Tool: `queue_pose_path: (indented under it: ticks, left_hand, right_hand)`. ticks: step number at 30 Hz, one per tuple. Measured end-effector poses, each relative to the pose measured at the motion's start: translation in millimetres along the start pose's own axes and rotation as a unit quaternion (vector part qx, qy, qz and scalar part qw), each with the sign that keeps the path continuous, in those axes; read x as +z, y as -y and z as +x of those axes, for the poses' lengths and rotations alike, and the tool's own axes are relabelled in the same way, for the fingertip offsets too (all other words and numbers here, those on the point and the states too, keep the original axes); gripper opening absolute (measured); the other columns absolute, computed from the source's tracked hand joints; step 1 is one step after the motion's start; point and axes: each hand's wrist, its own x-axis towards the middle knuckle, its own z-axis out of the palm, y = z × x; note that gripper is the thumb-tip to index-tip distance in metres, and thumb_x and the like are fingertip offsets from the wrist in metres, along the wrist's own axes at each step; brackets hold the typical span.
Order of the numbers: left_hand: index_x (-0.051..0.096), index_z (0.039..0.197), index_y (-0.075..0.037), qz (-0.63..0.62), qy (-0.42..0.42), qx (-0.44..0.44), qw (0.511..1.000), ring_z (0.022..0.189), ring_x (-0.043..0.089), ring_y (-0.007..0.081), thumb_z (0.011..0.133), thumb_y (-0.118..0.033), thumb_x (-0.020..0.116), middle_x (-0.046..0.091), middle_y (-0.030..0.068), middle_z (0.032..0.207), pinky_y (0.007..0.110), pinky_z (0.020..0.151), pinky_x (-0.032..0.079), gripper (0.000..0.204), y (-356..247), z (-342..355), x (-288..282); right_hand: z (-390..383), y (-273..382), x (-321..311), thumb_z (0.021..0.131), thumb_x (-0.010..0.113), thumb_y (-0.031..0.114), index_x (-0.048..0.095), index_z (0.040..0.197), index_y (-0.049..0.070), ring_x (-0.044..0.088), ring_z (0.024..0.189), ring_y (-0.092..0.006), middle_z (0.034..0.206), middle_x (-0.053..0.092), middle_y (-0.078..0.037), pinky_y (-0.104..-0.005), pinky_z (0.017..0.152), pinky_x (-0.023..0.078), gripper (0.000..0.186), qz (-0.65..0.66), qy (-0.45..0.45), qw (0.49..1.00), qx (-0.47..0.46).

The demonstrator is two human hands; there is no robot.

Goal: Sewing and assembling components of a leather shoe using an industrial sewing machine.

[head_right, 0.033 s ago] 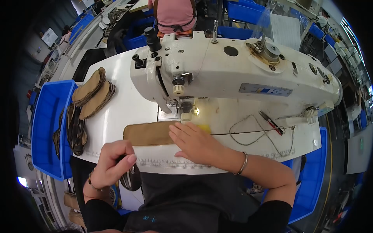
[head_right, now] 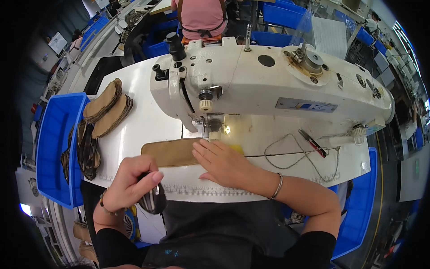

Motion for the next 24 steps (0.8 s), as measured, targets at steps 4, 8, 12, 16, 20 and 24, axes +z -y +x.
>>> queue_pose_path:
  ticks: [4,8,12,16,20,24]
  left_hand:
    - [0.065,0.087,0.002,-0.025,0.073,-0.055,0.996,0.059,0.054,0.0174,0.096,-0.022,0.066,0.061,0.0094,0.067,0.03,0.057,0.044,0.026,25,69,-2]
    - [0.066,0.095,0.002,0.035,0.089,-0.01,0.995,0.071,0.061,0.0224,0.095,-0.017,0.065,0.066,0.0126,0.077,0.033,0.069,0.049,0.019,77,117,10]
    - [0.066,0.107,0.0,0.0,0.063,0.025,0.998,0.082,0.065,0.0259,0.091,-0.009,0.067,0.07,0.0131,0.087,0.034,0.079,0.051,0.019,86,130,17]
    - [0.066,0.111,-0.002,0.029,0.014,0.073,0.997,0.082,0.066,0.0285,0.088,-0.008,0.069,0.07,0.0132,0.088,0.035,0.081,0.052,0.024,94,128,20]
    - [0.066,0.107,-0.002,0.077,0.013,0.093,0.993,0.082,0.066,0.0317,0.088,-0.011,0.07,0.07,0.0146,0.09,0.037,0.079,0.052,0.022,88,123,11]
    - [0.068,0.104,-0.003,0.054,0.03,0.106,0.992,0.083,0.067,0.032,0.088,-0.013,0.069,0.072,0.0143,0.092,0.037,0.076,0.053,0.019,71,114,-4]
  right_hand:
    - [19,-9,17,0.086,0.067,0.042,0.057,0.128,-0.005,0.046,0.135,-0.0323,0.142,0.052,-0.02,-0.0419,0.1,0.048,0.064,-0.017,0.001,1.0,-0.019]
    - [19,-5,18,0.086,0.066,0.042,0.064,0.114,-0.002,0.051,0.127,-0.0345,0.121,0.062,-0.017,-0.0482,0.111,0.036,0.052,-0.013,0.003,1.0,-0.021]
    - [16,-2,14,0.087,0.067,0.036,0.065,0.112,-0.001,0.055,0.121,-0.0335,0.118,0.063,-0.016,-0.0468,0.105,0.043,0.045,-0.01,-0.018,1.0,-0.012]
    - [14,-3,12,0.086,0.068,0.03,0.065,0.115,-0.002,0.06,0.114,-0.0323,0.116,0.064,-0.017,-0.0442,0.098,0.05,0.043,-0.05,-0.017,0.998,-0.043]
    - [12,-4,14,0.086,0.068,0.025,0.065,0.115,-0.003,0.062,0.112,-0.0319,0.116,0.065,-0.018,-0.0449,0.096,0.051,0.04,-0.041,-0.026,0.998,-0.048]
    - [17,-11,18,0.088,0.063,0.022,0.068,0.106,-0.002,0.063,0.113,-0.0318,0.107,0.067,-0.015,-0.0377,0.079,0.057,0.031,-0.051,-0.082,0.994,-0.059]
